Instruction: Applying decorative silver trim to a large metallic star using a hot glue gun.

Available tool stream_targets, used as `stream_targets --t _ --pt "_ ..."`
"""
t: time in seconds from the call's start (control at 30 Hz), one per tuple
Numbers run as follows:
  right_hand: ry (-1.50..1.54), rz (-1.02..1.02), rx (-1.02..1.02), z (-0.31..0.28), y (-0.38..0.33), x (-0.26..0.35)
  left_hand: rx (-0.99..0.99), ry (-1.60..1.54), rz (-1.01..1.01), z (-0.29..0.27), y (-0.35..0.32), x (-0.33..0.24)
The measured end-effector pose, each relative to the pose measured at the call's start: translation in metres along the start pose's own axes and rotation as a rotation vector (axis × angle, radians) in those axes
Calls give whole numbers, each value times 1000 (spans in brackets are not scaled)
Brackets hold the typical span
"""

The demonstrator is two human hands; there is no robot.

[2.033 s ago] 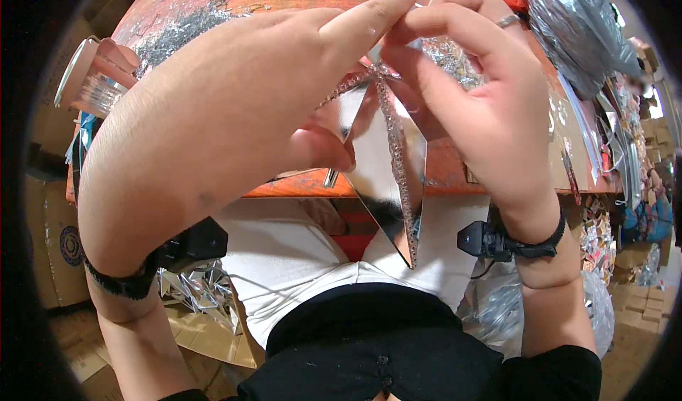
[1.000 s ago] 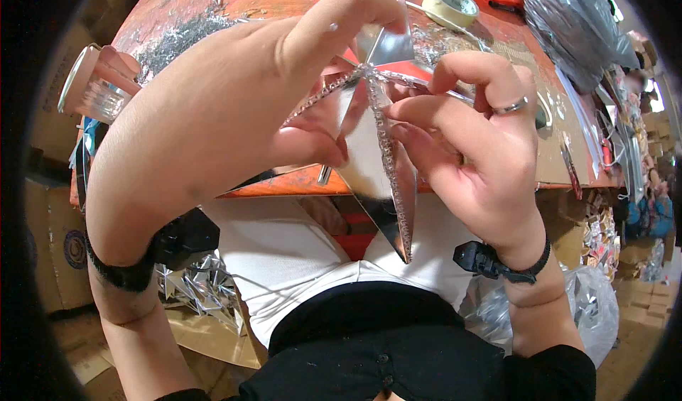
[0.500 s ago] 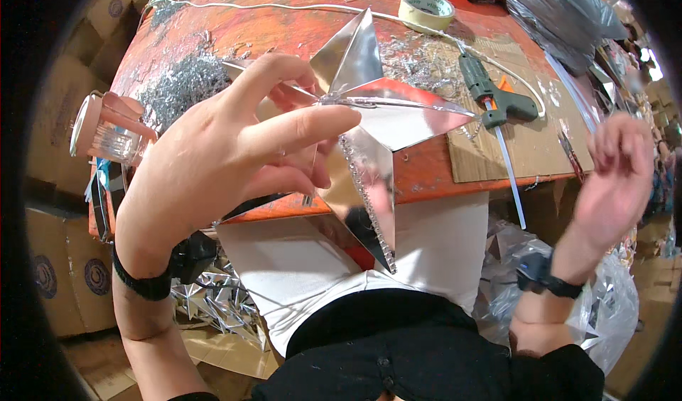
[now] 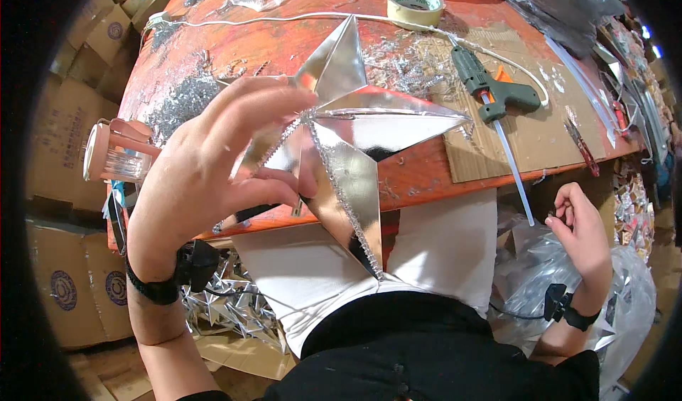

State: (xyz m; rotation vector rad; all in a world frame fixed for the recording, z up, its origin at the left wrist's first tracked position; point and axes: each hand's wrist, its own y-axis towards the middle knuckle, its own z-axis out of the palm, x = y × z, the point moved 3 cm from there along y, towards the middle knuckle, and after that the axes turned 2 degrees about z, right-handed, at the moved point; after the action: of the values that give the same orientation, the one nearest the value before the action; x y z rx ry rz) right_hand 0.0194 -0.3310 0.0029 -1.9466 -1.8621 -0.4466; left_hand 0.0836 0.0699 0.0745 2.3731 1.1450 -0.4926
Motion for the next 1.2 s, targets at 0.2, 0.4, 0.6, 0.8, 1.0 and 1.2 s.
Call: stream_targets --t 0.2,0.4,0.6,0.8,1.0,1.2 --pt "166 33 51 -7 3 8 97 132 18 0 0 -2" --pt "312 -161 -279 -19 15 51 85 54 44 -3 6 4" --pt "301 -722 -18 -9 71 104 165 59 5 -13 8 15" --pt "521 -498 484 38 129 135 25 -33 -135 -6 14 -6" --pt "534 -590 465 34 89 146 -11 493 -175 21 20 -59" --pt "243 -935 -214 41 39 146 123 442 104 5 16 -38"
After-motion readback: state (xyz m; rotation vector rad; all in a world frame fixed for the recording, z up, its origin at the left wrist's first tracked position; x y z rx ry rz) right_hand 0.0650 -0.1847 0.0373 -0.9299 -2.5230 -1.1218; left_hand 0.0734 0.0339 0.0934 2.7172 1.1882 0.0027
